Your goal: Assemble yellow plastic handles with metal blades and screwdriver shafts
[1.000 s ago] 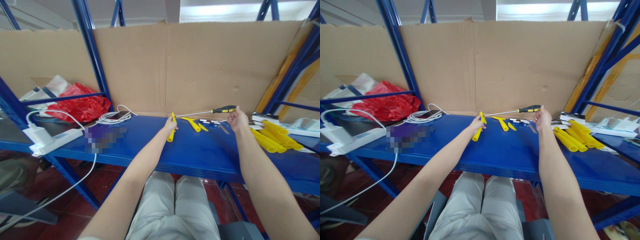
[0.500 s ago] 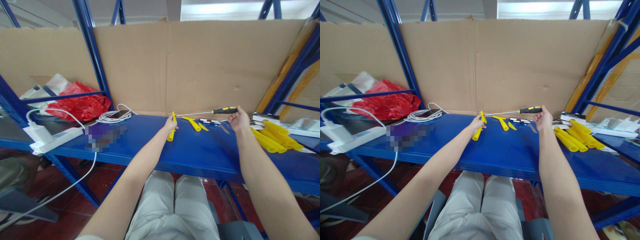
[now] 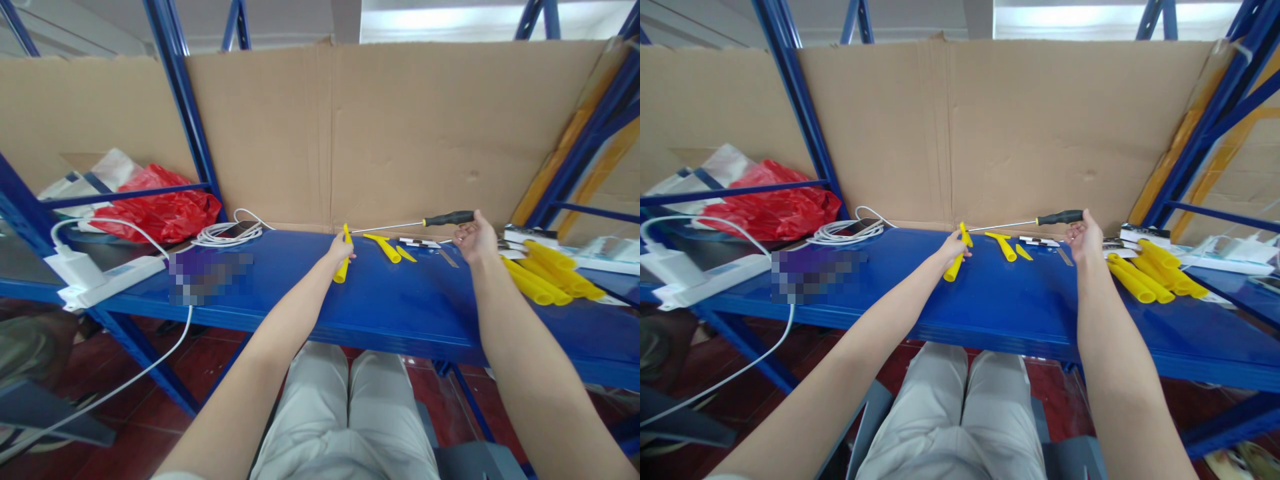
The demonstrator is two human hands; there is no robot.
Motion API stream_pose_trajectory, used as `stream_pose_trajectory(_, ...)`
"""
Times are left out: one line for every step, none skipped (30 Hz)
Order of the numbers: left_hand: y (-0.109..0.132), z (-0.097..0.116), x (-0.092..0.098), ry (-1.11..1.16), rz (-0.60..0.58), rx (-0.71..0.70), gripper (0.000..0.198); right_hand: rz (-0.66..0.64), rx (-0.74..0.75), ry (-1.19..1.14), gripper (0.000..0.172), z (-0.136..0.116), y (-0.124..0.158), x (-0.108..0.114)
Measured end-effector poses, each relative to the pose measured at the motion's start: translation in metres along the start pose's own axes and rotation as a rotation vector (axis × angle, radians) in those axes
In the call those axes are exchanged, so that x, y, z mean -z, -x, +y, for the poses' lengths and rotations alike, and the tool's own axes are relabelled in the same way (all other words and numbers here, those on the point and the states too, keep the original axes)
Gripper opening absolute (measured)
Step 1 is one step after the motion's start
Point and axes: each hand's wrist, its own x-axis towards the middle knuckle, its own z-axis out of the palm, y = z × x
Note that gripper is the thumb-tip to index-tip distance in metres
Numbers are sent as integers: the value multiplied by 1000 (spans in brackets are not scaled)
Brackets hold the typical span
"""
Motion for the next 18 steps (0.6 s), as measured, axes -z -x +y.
stream_pose_trajectory(0,0,0,-2,2,-6,76,46,-25,-19,39,-1,1,-1)
stream_pose_trajectory(0,0,0,-4,4,-12,76,82,-49,-33,39,-1,3,-3)
stream_pose_trajectory(0,0,-1,-7,5,-15,76,101,-65,-43,38,-2,4,-4)
stream_pose_trajectory(0,0,-1,-9,4,-16,75,98,-72,-47,38,-2,5,-5)
stream_pose_trajectory(0,0,-1,-11,2,-17,75,90,-73,-46,38,-2,5,-6)
stream_pose_trajectory(-1,0,-1,-12,1,-17,76,80,-72,-44,39,-2,5,-5)
stream_pose_trajectory(-1,0,-1,-13,2,-16,77,74,-71,-42,39,-2,5,-5)
stream_pose_trajectory(-1,0,-1,-12,3,-16,77,69,-70,-43,40,-2,5,-4)
stream_pose_trajectory(-1,0,-1,-11,5,-16,78,64,-67,-46,40,-2,4,-4)
stream_pose_trajectory(-1,0,0,-10,6,-16,78,60,-63,-52,41,-2,4,-3)
stream_pose_trajectory(-1,0,0,-10,6,-15,78,60,-59,-61,41,-2,4,-4)
stream_pose_trajectory(-1,-1,0,-11,6,-14,78,65,-56,-73,40,-3,4,-4)
stream_pose_trajectory(-1,-1,0,-12,3,-14,77,76,-54,-86,39,-4,5,-5)
stream_pose_trajectory(-1,-1,0,-13,1,-13,77,87,-53,-100,38,-4,5,-6)
stream_pose_trajectory(-1,-1,0,-13,0,-12,77,97,-52,-112,37,-4,6,-8)
stream_pose_trajectory(-2,-1,-1,-12,-1,-12,77,100,-48,-122,36,-4,6,-9)
stream_pose_trajectory(-2,-1,-1,-11,-2,-12,77,95,-41,-128,36,-4,6,-10)
stream_pose_trajectory(-2,-1,-1,-9,-2,-12,78,81,-29,-130,35,-3,6,-11)
